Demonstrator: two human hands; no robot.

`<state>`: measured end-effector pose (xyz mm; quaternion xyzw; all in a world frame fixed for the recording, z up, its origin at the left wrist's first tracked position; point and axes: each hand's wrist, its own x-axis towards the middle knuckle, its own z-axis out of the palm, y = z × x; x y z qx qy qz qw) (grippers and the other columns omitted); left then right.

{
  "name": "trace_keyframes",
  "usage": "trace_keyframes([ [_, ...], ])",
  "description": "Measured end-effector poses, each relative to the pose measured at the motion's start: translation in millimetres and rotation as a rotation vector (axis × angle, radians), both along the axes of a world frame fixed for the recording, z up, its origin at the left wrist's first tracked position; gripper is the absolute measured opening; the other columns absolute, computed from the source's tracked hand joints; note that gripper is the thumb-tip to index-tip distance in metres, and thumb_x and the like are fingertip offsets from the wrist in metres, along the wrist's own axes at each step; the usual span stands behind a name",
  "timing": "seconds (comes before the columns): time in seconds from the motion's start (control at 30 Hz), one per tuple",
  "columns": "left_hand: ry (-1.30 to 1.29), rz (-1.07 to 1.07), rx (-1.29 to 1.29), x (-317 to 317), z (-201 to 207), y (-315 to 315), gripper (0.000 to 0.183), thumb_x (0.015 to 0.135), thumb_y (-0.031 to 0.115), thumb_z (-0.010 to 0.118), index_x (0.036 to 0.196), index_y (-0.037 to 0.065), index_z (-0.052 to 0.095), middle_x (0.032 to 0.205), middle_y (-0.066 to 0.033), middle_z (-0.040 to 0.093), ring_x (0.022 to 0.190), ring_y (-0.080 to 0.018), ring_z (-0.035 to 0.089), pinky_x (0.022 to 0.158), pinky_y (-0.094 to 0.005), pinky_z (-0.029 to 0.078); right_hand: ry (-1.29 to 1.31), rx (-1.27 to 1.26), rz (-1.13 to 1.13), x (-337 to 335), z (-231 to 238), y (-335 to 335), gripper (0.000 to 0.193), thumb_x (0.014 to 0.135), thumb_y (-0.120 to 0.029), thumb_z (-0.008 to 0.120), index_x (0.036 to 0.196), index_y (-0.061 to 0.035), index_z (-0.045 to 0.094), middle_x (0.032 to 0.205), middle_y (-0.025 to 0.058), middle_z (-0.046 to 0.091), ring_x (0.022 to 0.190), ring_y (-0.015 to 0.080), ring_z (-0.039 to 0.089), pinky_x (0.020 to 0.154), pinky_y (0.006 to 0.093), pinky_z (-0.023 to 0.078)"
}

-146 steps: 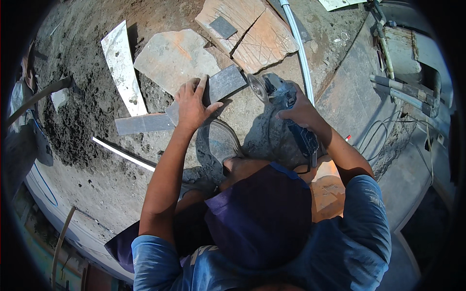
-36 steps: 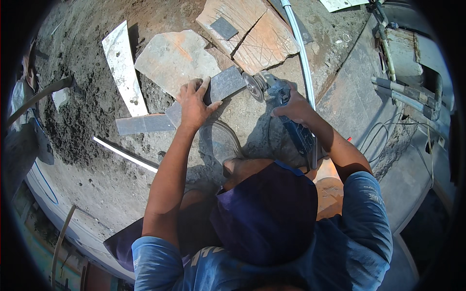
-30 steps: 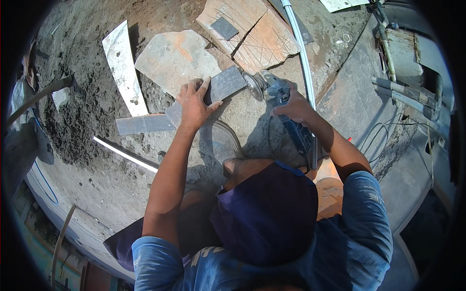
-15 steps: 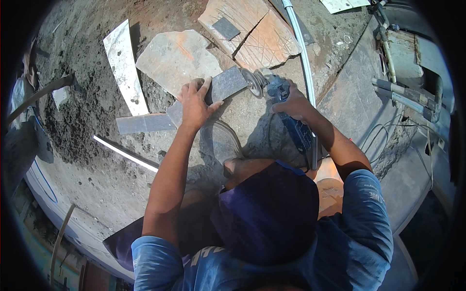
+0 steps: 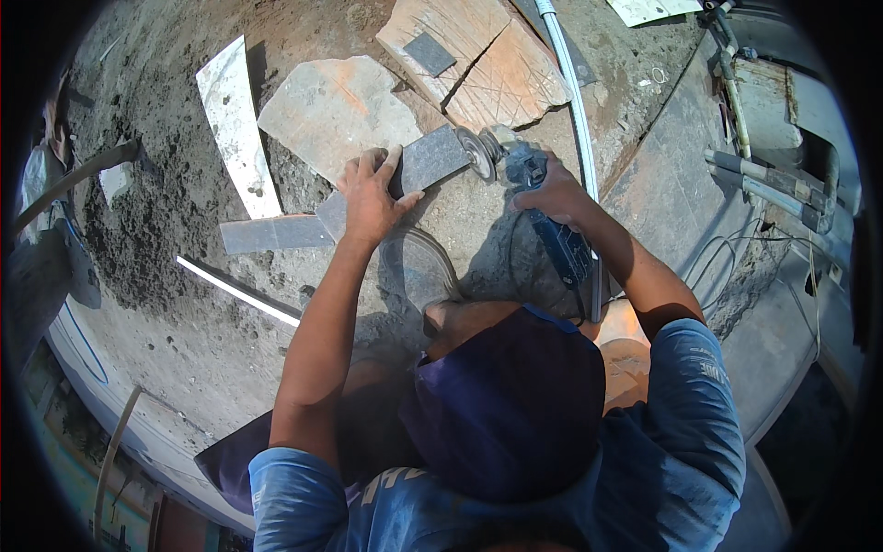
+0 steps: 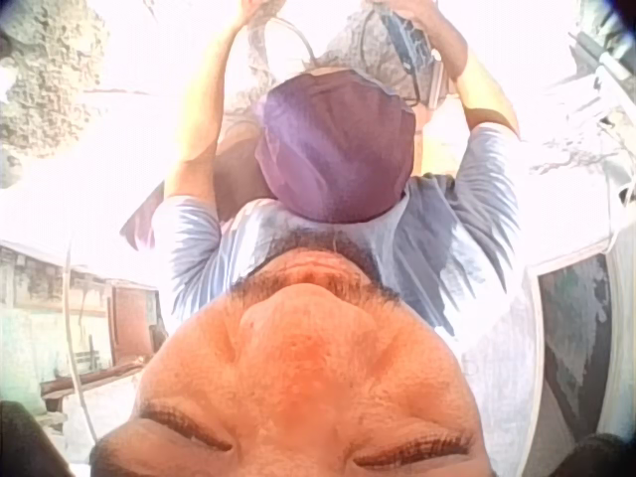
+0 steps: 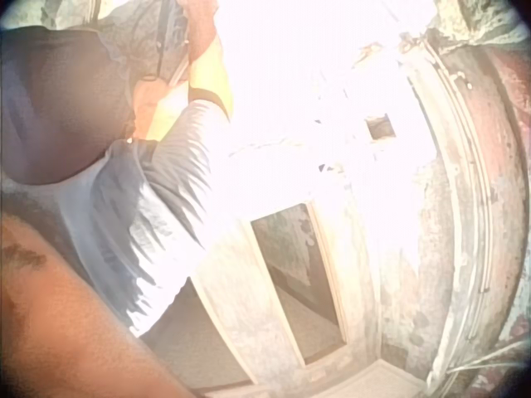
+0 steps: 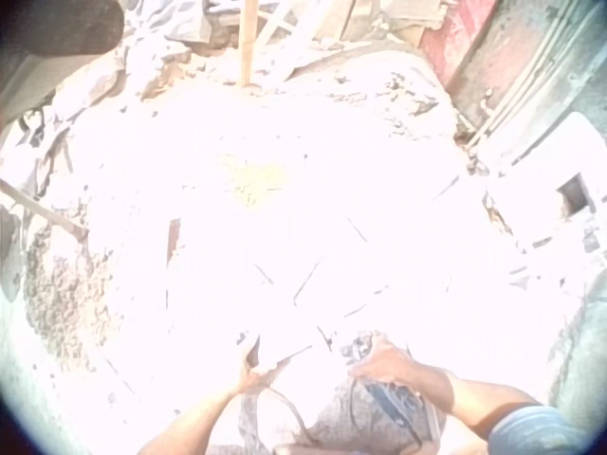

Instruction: The person uses an angle grinder to cut rectangular tiles on a construction site. They hold the tiles with one hand and guide the grinder with the other, cutting multiple pieces and placing them aside.

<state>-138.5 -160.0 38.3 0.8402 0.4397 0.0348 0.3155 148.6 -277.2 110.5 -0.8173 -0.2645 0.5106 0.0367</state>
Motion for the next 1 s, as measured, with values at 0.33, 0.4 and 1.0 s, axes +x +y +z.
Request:
trace_keyframes([
  [0.33,-0.011,-0.001,0.009,0,-1,0,0.084,0.069,0.036,0.089,0.145,0.013,0.059,0.132,-0.0106,0.053,0.121,-0.0340,0.046,0.109,-0.0493,0.032,-0.059,-0.025,0.058,-1,-5,5,0.131,0.059,-0.032,0.091,0.159,0.0068,0.016,0.138,0.0283,0.055,0.126,0.0363,0.058,0.105,0.0369,0.048],
  [0.4,-0.010,0.001,0.009,-1,-1,0,0.084,0.069,0.037,0.089,0.145,0.013,0.059,0.131,-0.0105,0.053,0.120,-0.0339,0.046,0.109,-0.0492,0.032,-0.054,-0.024,0.059,-2,2,9,0.133,0.059,-0.033,0.092,0.159,0.0086,0.014,0.137,0.0281,0.057,0.125,0.0357,0.059,0.105,0.0361,0.048],
  [1.0,-0.010,0.002,0.023,0,-1,0,0.084,0.070,0.038,0.089,0.144,0.014,0.059,0.131,-0.0101,0.053,0.119,-0.0334,0.046,0.108,-0.0486,0.034,-0.024,-0.017,0.064,0,1,17,0.130,0.063,-0.030,0.089,0.161,0.0047,0.011,0.135,0.0275,0.059,0.122,0.0337,0.061,0.101,0.0348,0.050],
])
